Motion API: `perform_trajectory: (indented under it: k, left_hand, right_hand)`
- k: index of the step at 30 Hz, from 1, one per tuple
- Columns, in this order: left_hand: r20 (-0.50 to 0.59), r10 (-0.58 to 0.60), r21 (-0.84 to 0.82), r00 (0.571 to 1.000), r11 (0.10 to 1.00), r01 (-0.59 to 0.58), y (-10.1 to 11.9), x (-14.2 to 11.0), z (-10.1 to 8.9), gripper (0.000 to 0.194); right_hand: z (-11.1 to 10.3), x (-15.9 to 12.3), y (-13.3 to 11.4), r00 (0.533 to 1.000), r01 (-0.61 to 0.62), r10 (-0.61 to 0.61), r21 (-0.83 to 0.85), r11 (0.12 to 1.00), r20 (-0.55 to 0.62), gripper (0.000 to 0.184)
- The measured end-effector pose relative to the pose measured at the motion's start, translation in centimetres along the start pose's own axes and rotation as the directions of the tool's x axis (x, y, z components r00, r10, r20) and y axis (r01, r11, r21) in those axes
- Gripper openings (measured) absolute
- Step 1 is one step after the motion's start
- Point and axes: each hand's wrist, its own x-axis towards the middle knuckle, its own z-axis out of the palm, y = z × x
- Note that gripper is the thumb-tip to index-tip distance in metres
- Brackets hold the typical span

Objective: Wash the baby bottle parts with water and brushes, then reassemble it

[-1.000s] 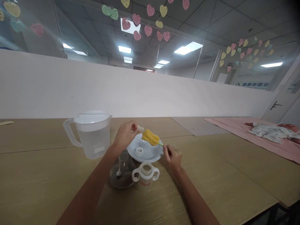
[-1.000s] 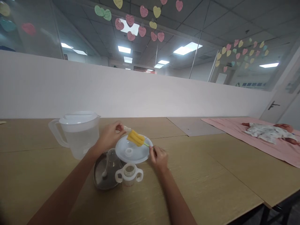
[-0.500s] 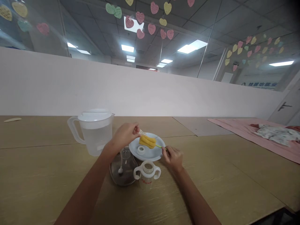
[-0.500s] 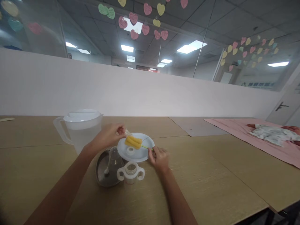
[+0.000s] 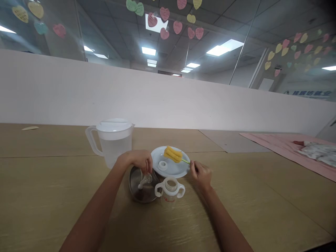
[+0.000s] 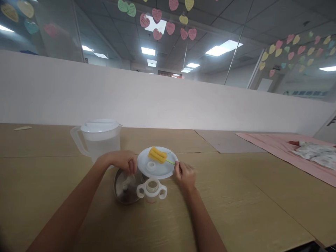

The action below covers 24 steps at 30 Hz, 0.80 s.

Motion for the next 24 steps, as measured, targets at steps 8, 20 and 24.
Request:
perform_trajectory:
  k: [8,20,24]
  left_hand:
    - [0.036,-0.191,-0.016,0.981,0.981,0.192,-1.7,3.2,2.5,0.013]
    - [-0.429,-0.045,0.273,0.902,0.946,0.177,0.4,3.1,1.4,0.016]
    - [-0.528,0.041,0.356,0.848,0.918,0.177,0.9,4.9,2.8,0.031]
  right_hand:
    - [-0.1,0.0,0.0,1.0,-0.007,0.007,-0.017,1.0,0.01,0.042]
    - [-0.1,0.1,-0.1,1.0,-0.001,0.001,-0.006,1.0,0.008,0.041]
    - [0.0,0.0,0.0,1.0,-0.007,0.007,-0.017,1.0,0.0,0.041]
